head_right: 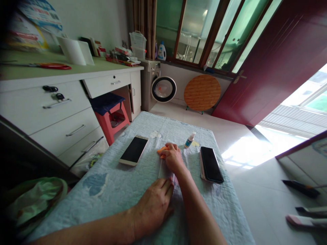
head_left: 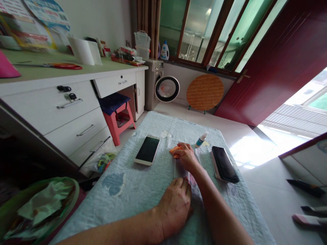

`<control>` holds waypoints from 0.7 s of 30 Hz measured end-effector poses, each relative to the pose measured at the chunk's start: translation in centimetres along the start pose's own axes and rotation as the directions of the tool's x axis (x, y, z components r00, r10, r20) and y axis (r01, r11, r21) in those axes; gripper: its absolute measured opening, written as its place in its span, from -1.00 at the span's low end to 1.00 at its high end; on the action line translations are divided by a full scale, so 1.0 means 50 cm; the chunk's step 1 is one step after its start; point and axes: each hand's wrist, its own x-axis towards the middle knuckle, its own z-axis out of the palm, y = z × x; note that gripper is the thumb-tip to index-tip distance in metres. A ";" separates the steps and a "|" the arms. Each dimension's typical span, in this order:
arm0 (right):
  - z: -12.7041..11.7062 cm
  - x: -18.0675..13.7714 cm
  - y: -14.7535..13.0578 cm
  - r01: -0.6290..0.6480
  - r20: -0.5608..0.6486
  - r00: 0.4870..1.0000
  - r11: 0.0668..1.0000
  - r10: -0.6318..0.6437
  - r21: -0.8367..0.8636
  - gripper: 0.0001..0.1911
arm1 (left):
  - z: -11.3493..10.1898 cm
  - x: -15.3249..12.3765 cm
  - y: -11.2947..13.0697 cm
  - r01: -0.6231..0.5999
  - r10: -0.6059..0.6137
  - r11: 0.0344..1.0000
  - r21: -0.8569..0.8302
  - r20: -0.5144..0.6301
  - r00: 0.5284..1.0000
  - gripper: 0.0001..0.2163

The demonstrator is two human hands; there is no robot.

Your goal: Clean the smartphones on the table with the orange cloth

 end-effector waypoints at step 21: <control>-0.036 -0.063 -0.020 0.207 0.189 0.956 0.972 -0.225 0.112 -0.82 | -0.020 -0.001 -0.003 0.034 -0.035 0.999 0.012 0.041 0.999 -0.55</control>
